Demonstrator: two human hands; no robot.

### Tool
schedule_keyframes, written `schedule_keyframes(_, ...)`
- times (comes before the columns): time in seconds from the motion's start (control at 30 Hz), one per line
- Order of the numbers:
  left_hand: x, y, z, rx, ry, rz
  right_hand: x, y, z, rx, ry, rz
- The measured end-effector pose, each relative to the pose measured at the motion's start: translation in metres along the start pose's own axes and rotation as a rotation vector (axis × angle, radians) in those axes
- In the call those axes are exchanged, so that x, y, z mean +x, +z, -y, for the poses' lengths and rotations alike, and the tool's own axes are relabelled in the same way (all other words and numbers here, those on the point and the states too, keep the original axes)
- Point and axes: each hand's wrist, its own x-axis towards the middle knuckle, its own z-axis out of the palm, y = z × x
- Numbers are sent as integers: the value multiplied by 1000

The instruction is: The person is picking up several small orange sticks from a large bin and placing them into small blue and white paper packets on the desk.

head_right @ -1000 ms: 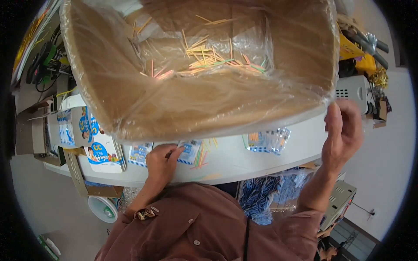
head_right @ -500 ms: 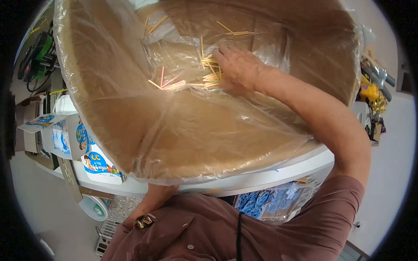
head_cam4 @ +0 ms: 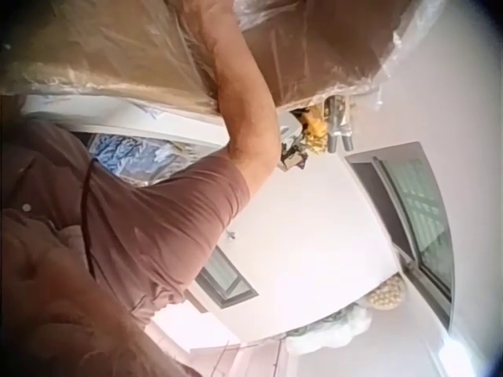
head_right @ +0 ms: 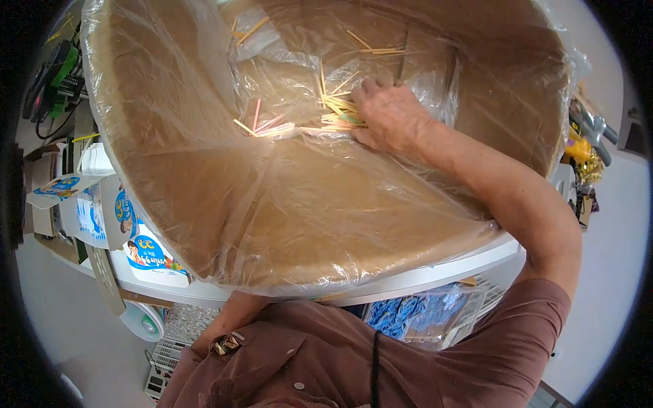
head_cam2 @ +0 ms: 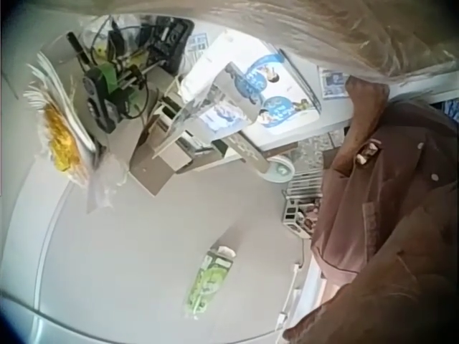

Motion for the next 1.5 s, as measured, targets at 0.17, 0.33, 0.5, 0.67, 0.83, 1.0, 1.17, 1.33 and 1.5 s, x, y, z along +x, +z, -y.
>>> schedule_keyframes(0.17,3,2,-3,-27,-10,-64,5,5,7,-46,-158,-127)
schedule_keyframes(0.33,3,4,-2,-58,-66,-35,11,4,8,-103,-188,-95)
schedule_keyframes(0.5,6,3,-2,-2,-44,-57,14,4,17,-158,-111,34)
schedule_keyframes(0.67,5,1,-4,109,18,-108,24,-13,-17,122,-248,210)
schedule_keyframes(0.83,-3,10,3,207,22,-118,8,-41,-36,333,-80,223)
schedule_keyframes(1.0,-7,1,1,236,155,-211,-32,-66,-55,669,-6,-42)
schedule_keyframes(1.17,-8,-29,-23,-332,249,-127,-121,-122,-30,1246,41,-172)
schedule_keyframes(1.33,-9,-56,-75,-975,158,-335,-190,-70,52,1736,-397,352)
schedule_keyframes(1.5,4,-47,-110,-744,99,233,-194,43,188,2563,-417,741)
